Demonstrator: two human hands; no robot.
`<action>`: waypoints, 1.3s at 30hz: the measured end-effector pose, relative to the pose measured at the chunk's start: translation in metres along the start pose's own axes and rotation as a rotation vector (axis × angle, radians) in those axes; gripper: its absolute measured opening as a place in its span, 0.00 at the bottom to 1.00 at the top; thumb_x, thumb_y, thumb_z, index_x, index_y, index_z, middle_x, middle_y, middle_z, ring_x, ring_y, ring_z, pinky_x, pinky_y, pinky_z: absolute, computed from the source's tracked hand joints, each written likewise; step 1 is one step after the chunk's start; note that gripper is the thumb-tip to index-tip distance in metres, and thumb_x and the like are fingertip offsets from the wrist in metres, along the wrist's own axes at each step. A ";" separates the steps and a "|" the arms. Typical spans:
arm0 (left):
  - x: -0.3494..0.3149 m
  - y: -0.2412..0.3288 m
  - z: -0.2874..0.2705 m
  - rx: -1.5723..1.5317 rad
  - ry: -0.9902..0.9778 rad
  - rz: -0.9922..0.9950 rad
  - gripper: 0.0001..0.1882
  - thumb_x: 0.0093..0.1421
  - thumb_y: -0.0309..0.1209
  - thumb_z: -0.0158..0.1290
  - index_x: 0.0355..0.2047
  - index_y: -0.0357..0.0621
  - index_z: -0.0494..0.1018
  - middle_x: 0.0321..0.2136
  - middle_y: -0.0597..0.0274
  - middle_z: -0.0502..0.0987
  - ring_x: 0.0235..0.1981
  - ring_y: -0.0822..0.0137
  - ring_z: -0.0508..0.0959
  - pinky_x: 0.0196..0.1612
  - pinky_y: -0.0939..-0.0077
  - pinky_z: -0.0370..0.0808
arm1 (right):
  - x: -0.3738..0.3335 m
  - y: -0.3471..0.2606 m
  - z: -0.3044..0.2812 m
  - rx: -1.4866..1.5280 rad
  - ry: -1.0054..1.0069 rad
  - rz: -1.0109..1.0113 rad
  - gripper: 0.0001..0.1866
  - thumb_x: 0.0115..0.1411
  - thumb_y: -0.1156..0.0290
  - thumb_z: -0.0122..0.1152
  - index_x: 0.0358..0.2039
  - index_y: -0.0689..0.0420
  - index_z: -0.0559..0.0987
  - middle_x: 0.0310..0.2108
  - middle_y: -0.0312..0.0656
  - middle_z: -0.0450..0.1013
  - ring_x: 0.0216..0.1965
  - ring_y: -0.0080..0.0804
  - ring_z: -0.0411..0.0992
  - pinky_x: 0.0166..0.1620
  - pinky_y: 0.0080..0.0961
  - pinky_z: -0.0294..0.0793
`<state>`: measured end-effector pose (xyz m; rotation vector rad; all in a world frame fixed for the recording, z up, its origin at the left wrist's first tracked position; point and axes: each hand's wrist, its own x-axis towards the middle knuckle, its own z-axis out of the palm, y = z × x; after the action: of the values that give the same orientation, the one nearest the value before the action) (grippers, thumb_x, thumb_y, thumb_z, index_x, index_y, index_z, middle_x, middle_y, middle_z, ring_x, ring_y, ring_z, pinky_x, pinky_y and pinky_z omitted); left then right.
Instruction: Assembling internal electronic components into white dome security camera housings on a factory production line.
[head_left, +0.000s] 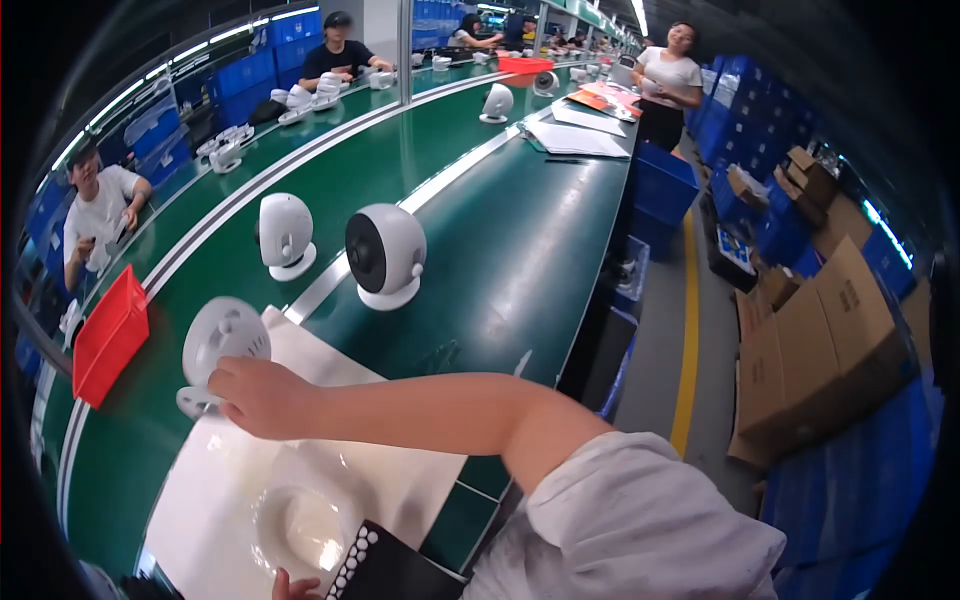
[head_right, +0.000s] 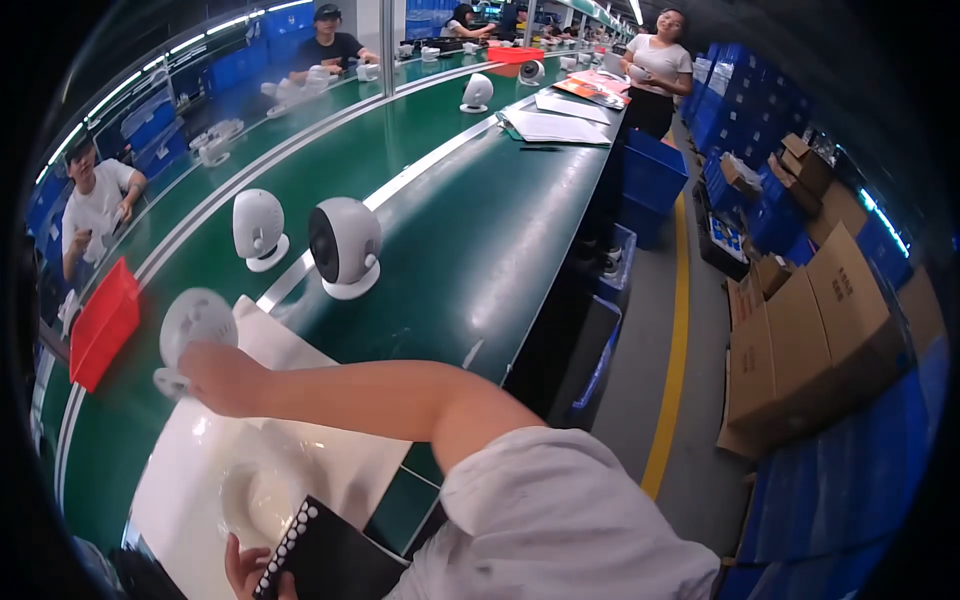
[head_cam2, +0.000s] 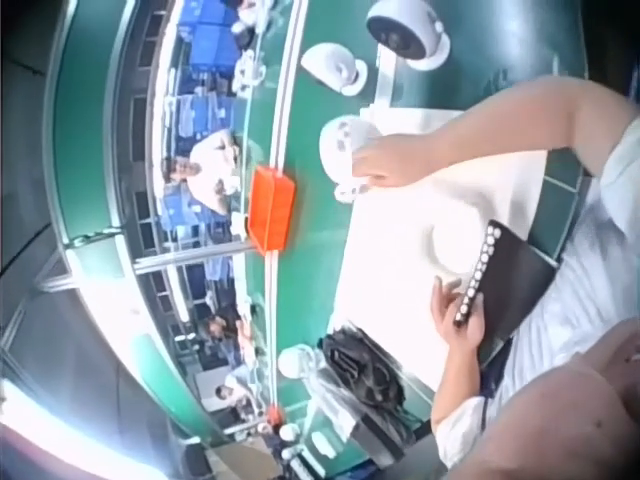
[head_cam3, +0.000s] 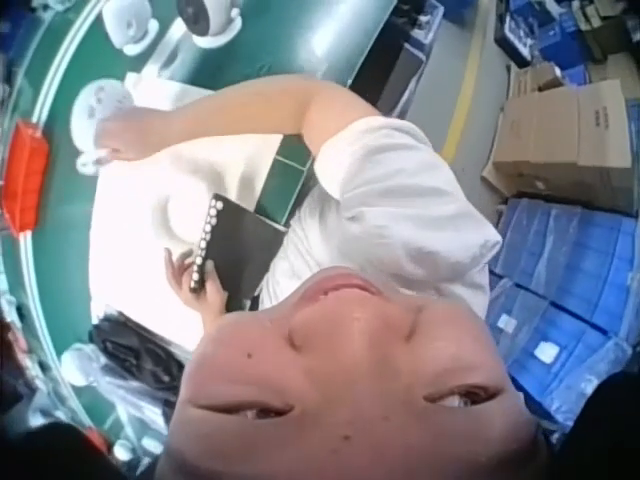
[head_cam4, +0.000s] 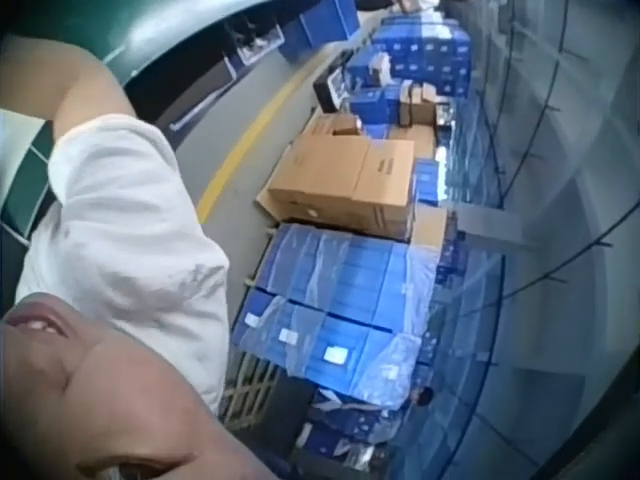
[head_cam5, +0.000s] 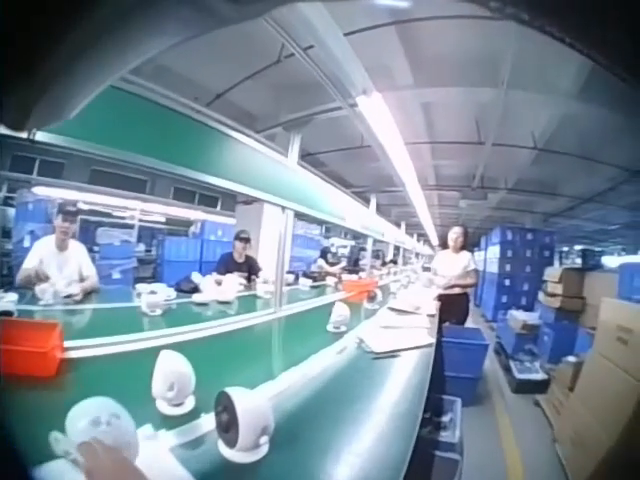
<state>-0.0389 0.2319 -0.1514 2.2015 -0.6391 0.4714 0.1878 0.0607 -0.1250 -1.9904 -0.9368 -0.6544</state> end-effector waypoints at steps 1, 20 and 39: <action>-0.003 0.001 0.003 -0.141 0.032 -0.143 0.13 0.45 0.24 0.54 0.31 0.29 0.68 0.45 0.44 0.62 0.31 0.62 0.71 0.35 0.75 0.68 | 0.006 0.027 0.020 -0.288 0.036 -0.124 0.07 0.44 0.73 0.53 0.26 0.59 0.70 0.23 0.39 0.63 0.29 0.34 0.64 0.30 0.28 0.64; -0.016 -0.006 -0.009 -0.124 -0.128 -0.199 0.13 0.40 0.21 0.55 0.28 0.28 0.69 0.44 0.45 0.61 0.36 0.61 0.68 0.40 0.69 0.67 | -0.017 0.198 -0.012 -0.296 0.456 0.392 0.20 0.41 0.68 0.60 0.37 0.60 0.70 0.39 0.49 0.65 0.43 0.45 0.62 0.44 0.40 0.60; -0.019 -0.010 -0.008 -0.045 -0.150 0.179 0.08 0.43 0.22 0.55 0.27 0.42 0.71 0.31 0.51 0.69 0.31 0.55 0.69 0.31 0.65 0.69 | 0.014 0.216 -0.048 -0.944 0.288 0.189 0.05 0.46 0.67 0.54 0.25 0.50 0.72 0.25 0.40 0.66 0.33 0.37 0.65 0.36 0.36 0.61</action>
<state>-0.0492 0.2496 -0.1621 2.1604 -0.9241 0.3811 0.3638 -0.0577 -0.1882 -2.6259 -0.2402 -1.4025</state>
